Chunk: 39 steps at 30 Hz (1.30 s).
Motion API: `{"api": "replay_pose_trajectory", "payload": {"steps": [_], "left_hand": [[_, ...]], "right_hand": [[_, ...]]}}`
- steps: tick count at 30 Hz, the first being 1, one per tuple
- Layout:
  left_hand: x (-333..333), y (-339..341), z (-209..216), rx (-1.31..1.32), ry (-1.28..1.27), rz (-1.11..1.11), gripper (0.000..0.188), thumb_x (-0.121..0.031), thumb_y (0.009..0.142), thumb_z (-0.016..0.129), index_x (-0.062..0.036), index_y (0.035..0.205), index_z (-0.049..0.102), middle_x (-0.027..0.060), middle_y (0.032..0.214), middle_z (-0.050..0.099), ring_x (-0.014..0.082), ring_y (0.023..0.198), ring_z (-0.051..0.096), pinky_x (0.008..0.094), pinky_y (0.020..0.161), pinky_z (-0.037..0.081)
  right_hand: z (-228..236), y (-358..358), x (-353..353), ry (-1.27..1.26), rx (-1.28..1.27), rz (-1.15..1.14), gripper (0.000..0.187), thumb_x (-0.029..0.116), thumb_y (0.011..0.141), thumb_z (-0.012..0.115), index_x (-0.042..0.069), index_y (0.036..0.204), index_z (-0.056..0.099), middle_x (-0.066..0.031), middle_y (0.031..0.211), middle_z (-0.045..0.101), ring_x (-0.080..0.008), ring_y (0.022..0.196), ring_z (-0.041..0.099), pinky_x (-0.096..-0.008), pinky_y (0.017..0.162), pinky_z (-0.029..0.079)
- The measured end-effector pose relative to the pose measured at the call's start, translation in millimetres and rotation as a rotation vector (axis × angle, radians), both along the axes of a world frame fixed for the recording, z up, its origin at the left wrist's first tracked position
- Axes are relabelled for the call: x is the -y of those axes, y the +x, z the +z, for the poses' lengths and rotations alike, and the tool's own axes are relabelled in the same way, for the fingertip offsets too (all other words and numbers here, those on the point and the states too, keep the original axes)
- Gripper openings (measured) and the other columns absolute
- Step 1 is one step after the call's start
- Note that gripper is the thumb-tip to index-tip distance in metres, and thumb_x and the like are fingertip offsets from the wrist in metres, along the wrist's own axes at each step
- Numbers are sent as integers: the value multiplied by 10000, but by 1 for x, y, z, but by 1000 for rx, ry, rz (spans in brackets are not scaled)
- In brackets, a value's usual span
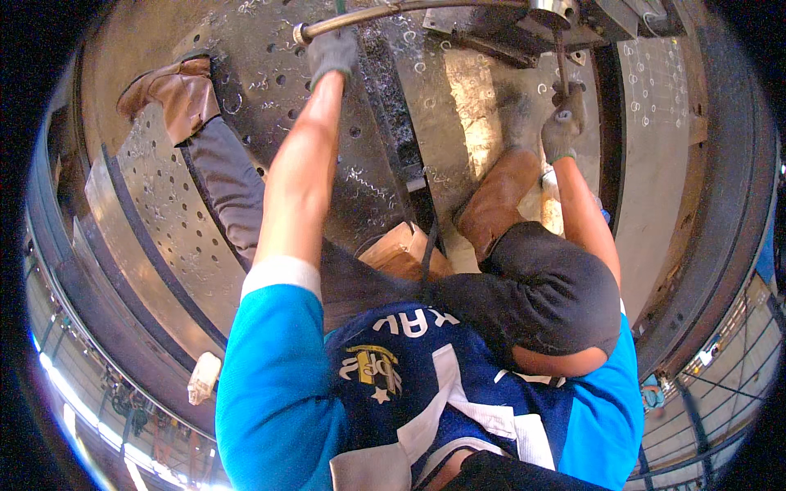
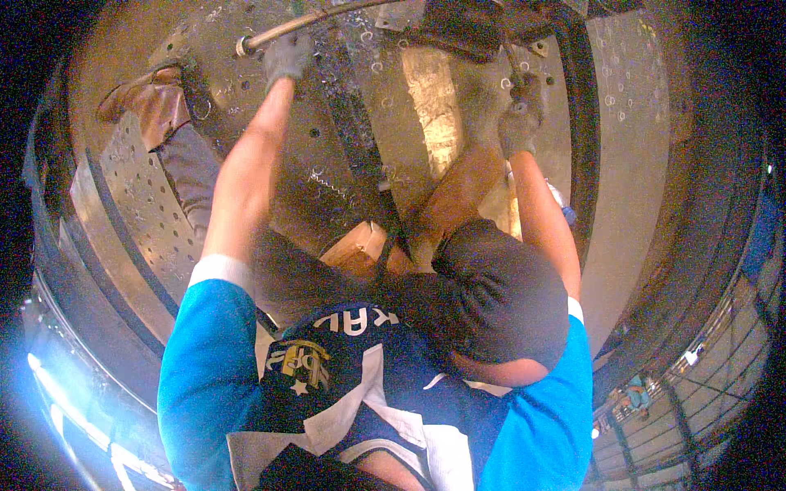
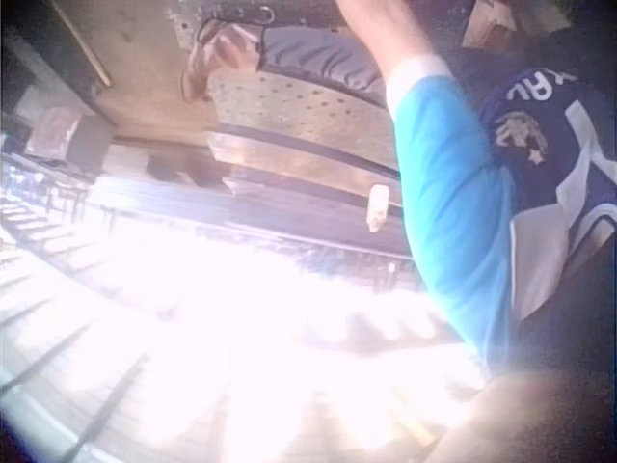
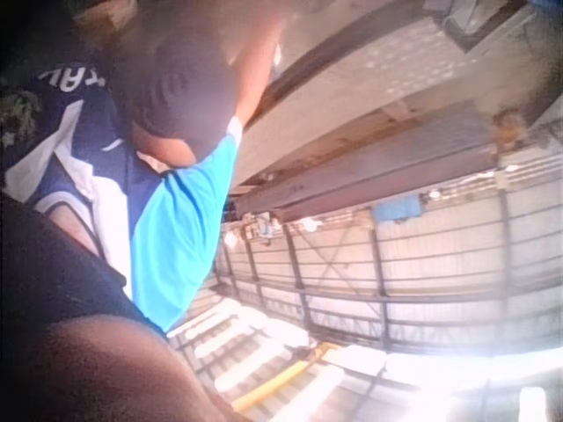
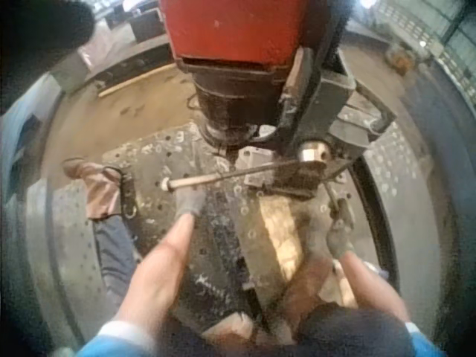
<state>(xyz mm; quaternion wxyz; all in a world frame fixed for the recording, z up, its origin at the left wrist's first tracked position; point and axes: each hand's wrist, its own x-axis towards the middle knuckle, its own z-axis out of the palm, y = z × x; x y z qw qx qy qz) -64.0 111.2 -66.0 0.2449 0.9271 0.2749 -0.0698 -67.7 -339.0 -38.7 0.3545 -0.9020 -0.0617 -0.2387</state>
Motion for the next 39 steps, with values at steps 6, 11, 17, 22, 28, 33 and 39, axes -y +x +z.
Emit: {"api": "replay_pose_trajectory", "payload": {"steps": [6, 11, 17, 22, 28, 33, 39], "left_hand": [[2, -100, 0, 54, -184, -252, 522, -326, 936, 653, -164, 1430, 599, 154, 1341, 677, 370, 1219, 648, 464, 1051, 516], [-15, 5, -20, -62, 35, -719, 545, -248, 898, 698, -181, 1429, 594, 124, 1369, 659, 376, 1265, 611, 446, 1081, 495], [-8, 100, -11, 33, 118, -319, 376, -228, 887, 698, -135, 1251, 701, 189, 1212, 717, 411, 1107, 681, 505, 964, 538], [-4, 33, -17, -99, 89, -420, 322, -252, 944, 661, -102, 1224, 715, 202, 1209, 721, 414, 1127, 673, 500, 987, 525], [21, -29, 5, 576, -925, 502, 374, -334, 1024, 588, -2, 1138, 717, 83, 987, 724, 194, 817, 656, 356, 749, 532], [66, -57, 24, 287, -929, 176, 259, -237, 956, 684, -41, 1118, 734, 43, 952, 714, 136, 790, 626, 297, 699, 516], [71, -61, 30, 234, -986, 201, 296, -237, 993, 683, 9, 1156, 705, 60, 1049, 754, 210, 910, 698, 364, 781, 556]], "right_hand": [[13, -2, -3, 502, -304, -22, 277, 318, 1080, 537, 85, 1079, 686, -29, 930, 697, -97, 774, 523, -277, 753, 423], [11, 0, 2, 601, -343, 13, 320, 338, 1086, 544, 53, 1139, 680, -48, 945, 699, -109, 802, 560, -281, 788, 438], [-3, 1, 6, 768, -284, 4, 428, 325, 1086, 550, 15, 1374, 614, -66, 966, 703, -136, 881, 608, -293, 832, 459], [-6, 1, 13, 367, -215, 103, 304, 229, 1062, 509, 42, 1267, 633, -63, 1016, 689, -136, 879, 572, -302, 797, 459], [1, 2, 10, 622, -515, -93, 250, 133, 1033, 494, 40, 1251, 572, -96, 1183, 640, -183, 1041, 555, -309, 905, 444], [9, -4, 10, -24, -270, 47, 271, 39, 1019, 441, 38, 1263, 560, -104, 1195, 667, -218, 1093, 621, -361, 909, 490], [6, 2, 6, -38, -189, -18, 224, 77, 1031, 451, 47, 1196, 601, -100, 1057, 718, -205, 921, 649, -356, 791, 522]]}}
